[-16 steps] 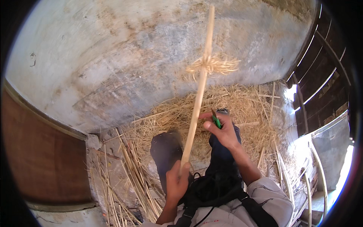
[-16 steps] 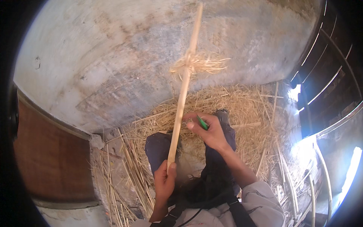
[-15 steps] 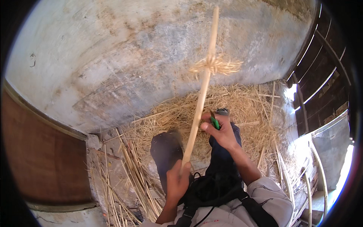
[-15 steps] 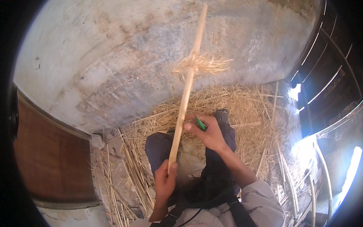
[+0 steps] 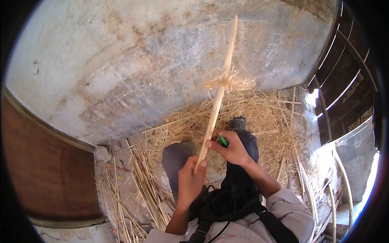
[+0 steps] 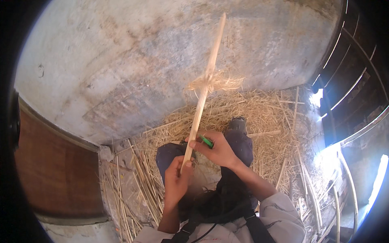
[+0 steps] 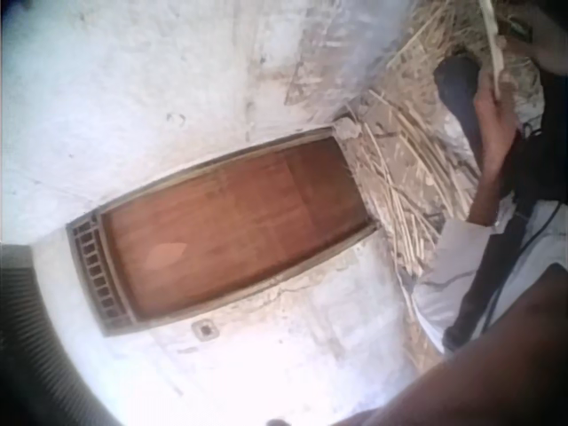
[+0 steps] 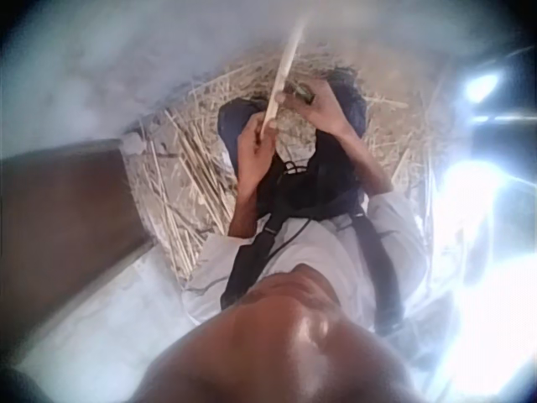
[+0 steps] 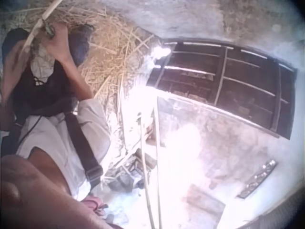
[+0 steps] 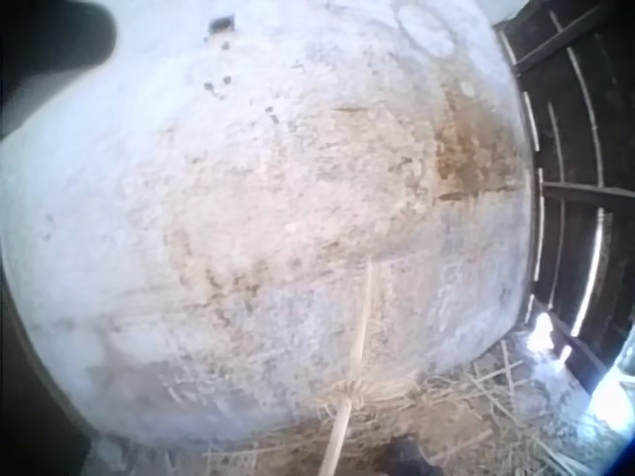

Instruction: The person uses a small green folding knife to shave thin strips from a long wooden stick while sitting on a straw-covered floor. The person holds the stick with one hand and uses the other hand to peel away fibers, creating a gathered bunch of wood shavings along the length of the wood.

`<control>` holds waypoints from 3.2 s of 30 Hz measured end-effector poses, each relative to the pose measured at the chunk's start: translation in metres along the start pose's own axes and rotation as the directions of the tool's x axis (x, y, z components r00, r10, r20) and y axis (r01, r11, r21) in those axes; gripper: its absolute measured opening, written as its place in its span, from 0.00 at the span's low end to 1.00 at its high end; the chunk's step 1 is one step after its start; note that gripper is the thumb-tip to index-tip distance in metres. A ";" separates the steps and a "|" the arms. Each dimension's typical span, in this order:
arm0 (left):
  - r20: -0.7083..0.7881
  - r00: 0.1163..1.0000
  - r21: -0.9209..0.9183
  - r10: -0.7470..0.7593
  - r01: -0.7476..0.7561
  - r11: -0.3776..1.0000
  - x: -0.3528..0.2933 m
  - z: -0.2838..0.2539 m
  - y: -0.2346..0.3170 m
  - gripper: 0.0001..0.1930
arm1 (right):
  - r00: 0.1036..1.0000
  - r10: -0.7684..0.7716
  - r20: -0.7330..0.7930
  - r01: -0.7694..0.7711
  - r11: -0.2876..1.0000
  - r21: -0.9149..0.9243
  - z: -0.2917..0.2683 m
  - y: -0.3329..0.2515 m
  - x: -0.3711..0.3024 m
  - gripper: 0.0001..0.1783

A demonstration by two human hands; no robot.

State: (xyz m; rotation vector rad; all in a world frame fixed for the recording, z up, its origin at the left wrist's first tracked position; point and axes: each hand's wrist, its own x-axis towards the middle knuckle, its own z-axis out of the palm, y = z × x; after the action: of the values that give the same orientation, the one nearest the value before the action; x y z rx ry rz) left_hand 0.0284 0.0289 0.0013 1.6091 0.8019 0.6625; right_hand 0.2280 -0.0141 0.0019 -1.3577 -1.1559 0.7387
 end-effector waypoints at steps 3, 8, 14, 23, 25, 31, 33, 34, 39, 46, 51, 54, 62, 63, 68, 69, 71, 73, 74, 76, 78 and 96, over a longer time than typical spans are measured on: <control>-0.042 0.998 -0.094 -0.056 0.052 0.994 0.001 0.000 -0.014 0.10 | 0.994 -0.101 -0.043 0.097 0.991 -0.090 -0.002 -0.008 -0.004 0.19; -0.121 0.991 -0.153 -0.056 0.037 0.988 0.003 -0.007 -0.025 0.10 | 0.978 -0.205 0.040 0.202 0.882 -0.425 -0.036 0.004 -0.008 0.18; -0.138 0.986 -0.242 -0.090 0.055 0.969 0.002 -0.018 -0.027 0.11 | 0.995 -0.071 0.074 0.101 0.799 -0.592 -0.026 -0.006 -0.017 0.16; 0.032 0.991 -0.418 -0.129 0.131 0.899 -0.003 -0.015 -0.006 0.12 | 0.928 -0.371 0.042 0.364 0.875 -0.320 -0.008 -0.008 -0.014 0.18; 0.077 0.982 -0.461 -0.173 0.189 0.867 -0.005 -0.016 -0.002 0.11 | 0.918 -0.388 0.080 0.385 0.824 -0.415 -0.006 -0.007 -0.015 0.18; 0.044 0.989 -0.425 -0.144 0.149 0.893 -0.011 -0.010 0.002 0.11 | 0.866 -0.492 0.093 0.439 0.657 -0.613 -0.002 -0.015 -0.017 0.20; 0.005 0.994 -0.363 -0.108 0.102 0.926 -0.012 -0.007 0.002 0.12 | 0.858 -0.504 0.097 0.436 0.618 -0.654 -0.002 -0.017 -0.019 0.20; -0.017 0.996 -0.321 -0.085 0.075 0.944 -0.013 -0.005 0.003 0.12 | 0.854 -0.509 0.102 0.437 0.599 -0.671 -0.003 -0.017 -0.020 0.21; -0.042 0.996 -0.263 -0.080 0.066 0.963 -0.016 -0.005 0.006 0.12 | 0.829 -0.551 0.089 0.437 0.541 -0.718 -0.003 -0.020 -0.023 0.21; -0.040 0.993 -0.271 -0.111 0.096 0.958 -0.019 -0.008 0.005 0.10 | 0.816 -0.575 0.068 0.438 0.536 -0.722 -0.004 -0.022 -0.021 0.21; -0.051 0.994 -0.262 -0.101 0.085 0.961 -0.019 -0.007 0.007 0.10 | 0.813 -0.580 0.059 0.432 0.531 -0.729 -0.004 -0.025 -0.019 0.20; -0.069 0.996 -0.223 -0.064 0.047 0.974 -0.019 -0.006 0.004 0.10 | 0.808 -0.587 0.055 0.431 0.526 -0.733 -0.004 -0.027 -0.018 0.20; -0.077 0.997 -0.198 -0.013 -0.002 0.980 -0.020 -0.003 0.005 0.11 | 0.806 -0.591 0.038 0.418 0.523 -0.743 -0.005 -0.025 -0.016 0.20; -0.075 0.997 -0.198 -0.013 -0.003 0.980 -0.020 -0.003 0.005 0.10 | 0.809 -0.586 0.036 0.415 0.528 -0.741 -0.005 -0.025 -0.016 0.19; -0.063 0.998 -0.205 -0.032 0.019 0.979 -0.023 -0.001 0.001 0.10 | 0.832 -0.555 -0.011 0.338 0.522 -0.784 -0.014 -0.024 -0.017 0.16; -0.046 0.998 -0.193 -0.046 0.036 0.981 -0.027 -0.002 -0.003 0.09 | 0.833 -0.539 -0.128 0.273 0.601 -0.751 -0.019 -0.024 -0.011 0.15; -0.005 0.997 -0.176 -0.073 0.071 0.982 -0.039 -0.002 -0.011 0.09 | 0.809 -0.471 -0.353 0.143 0.739 -0.658 -0.035 -0.025 0.006 0.13; 0.004 0.993 -0.185 -0.122 0.121 0.975 -0.048 -0.003 -0.012 0.10 | 0.771 -0.537 -0.342 0.216 0.725 -0.653 -0.048 -0.019 0.014 0.13; 0.002 0.989 -0.191 -0.147 0.145 0.971 -0.050 -0.003 -0.012 0.11 | 0.752 -0.570 -0.331 0.257 0.716 -0.649 -0.051 -0.016 0.016 0.12; -0.024 0.994 -0.153 -0.104 0.099 0.983 -0.048 -0.004 -0.011 0.11 | 0.832 -0.466 -0.300 0.215 0.770 -0.600 -0.046 -0.019 0.006 0.12; -0.047 0.995 -0.138 -0.086 0.078 0.987 -0.044 -0.005 -0.009 0.11 | 0.871 -0.445 -0.211 0.256 0.775 -0.577 -0.040 -0.020 -0.004 0.13; -0.047 0.993 -0.237 -0.110 0.096 0.967 -0.029 -0.003 0.005 0.11 | 0.832 -0.553 0.041 0.432 0.601 -0.673 -0.011 -0.019 -0.025 0.20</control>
State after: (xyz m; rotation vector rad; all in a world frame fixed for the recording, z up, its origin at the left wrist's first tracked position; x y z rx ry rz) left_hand 0.0090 0.0068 0.0068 1.3299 0.8137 0.7062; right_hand 0.2258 -0.0435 0.0168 -1.5086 -1.6434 -0.2490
